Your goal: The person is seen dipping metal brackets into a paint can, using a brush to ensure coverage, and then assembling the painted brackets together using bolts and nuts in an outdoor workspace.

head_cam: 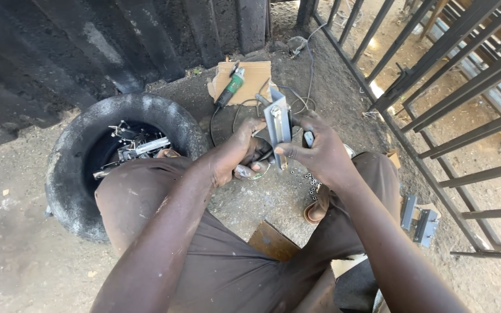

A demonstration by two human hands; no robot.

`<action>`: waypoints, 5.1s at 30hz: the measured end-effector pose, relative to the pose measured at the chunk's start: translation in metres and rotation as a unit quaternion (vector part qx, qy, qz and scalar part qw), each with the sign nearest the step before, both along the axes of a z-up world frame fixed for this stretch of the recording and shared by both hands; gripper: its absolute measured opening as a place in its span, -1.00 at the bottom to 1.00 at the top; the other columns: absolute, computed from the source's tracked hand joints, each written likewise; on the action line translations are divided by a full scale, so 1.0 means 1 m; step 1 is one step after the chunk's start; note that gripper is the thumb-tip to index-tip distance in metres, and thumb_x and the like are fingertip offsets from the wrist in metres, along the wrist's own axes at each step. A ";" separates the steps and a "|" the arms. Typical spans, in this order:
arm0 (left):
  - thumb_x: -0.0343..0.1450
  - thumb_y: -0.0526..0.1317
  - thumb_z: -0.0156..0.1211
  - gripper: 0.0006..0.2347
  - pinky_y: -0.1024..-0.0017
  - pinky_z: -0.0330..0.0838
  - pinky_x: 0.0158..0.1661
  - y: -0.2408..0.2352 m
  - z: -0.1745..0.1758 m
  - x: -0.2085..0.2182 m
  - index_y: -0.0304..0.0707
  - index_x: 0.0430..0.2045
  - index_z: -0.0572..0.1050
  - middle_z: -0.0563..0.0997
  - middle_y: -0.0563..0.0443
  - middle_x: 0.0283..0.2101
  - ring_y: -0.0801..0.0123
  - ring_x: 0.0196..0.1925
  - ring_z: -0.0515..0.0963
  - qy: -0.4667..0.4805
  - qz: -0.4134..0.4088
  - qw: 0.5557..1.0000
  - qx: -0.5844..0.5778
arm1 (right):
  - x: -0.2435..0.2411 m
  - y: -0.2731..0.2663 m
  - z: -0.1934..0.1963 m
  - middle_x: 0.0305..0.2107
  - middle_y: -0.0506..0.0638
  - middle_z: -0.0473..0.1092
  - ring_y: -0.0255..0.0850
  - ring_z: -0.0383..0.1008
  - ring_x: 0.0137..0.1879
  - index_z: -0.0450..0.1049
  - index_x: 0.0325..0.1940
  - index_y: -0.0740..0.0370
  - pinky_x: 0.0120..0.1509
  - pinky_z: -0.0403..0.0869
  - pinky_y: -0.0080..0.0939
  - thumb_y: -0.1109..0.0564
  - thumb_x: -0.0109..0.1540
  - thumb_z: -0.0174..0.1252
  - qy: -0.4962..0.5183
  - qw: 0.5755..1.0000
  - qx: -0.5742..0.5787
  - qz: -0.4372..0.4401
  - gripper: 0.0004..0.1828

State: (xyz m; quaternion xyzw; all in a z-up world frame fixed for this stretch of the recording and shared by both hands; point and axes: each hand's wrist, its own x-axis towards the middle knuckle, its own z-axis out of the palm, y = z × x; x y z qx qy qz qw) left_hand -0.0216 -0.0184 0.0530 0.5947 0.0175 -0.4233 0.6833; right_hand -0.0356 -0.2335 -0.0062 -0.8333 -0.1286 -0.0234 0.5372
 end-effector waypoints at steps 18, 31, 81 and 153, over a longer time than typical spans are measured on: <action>0.51 0.34 -0.25 -0.33 0.51 0.20 -0.64 0.006 -0.033 0.033 -0.33 -0.03 0.58 0.67 -0.22 -0.26 0.11 -0.42 0.65 -0.091 0.010 0.954 0.286 | 0.008 -0.083 0.052 -0.16 0.21 0.49 0.06 0.52 -0.03 0.56 0.08 0.28 0.16 0.44 0.10 -0.10 0.03 0.59 0.026 0.978 -0.055 -0.199 -0.34; 0.56 -0.06 0.18 -0.69 0.29 0.11 -0.54 -0.023 -0.091 0.083 -0.40 -0.20 0.69 0.51 -0.36 -0.52 0.09 -0.63 0.31 0.111 -0.108 0.867 0.474 | 0.009 -0.277 -0.276 -0.68 -0.18 0.34 -0.47 0.12 -0.64 0.35 -0.60 0.05 -0.61 0.15 -0.46 -0.10 0.33 0.31 0.407 0.779 -0.050 -0.474 -0.52; 0.52 0.07 -0.21 -0.52 -0.06 0.52 -0.01 0.322 -0.363 0.027 -0.27 0.17 0.39 0.50 -0.26 0.14 -0.09 0.09 0.57 0.106 0.257 0.781 0.559 | 0.130 0.048 -0.289 0.01 -0.12 0.62 -0.13 0.69 -0.03 0.60 0.10 -0.06 0.06 0.53 -0.14 -0.18 0.28 0.08 0.265 0.827 -0.457 0.193 -0.60; 0.23 0.12 0.17 -0.46 0.26 0.54 -0.01 0.003 0.061 0.118 0.09 0.13 0.53 0.71 0.23 0.10 0.36 0.05 0.71 -0.084 0.158 0.887 0.425 | 0.099 0.007 -0.414 -0.39 -0.09 0.52 -0.35 0.48 -0.31 0.57 0.01 0.07 -0.31 0.38 -0.37 0.06 0.29 0.29 0.441 0.798 0.290 -0.290 -0.79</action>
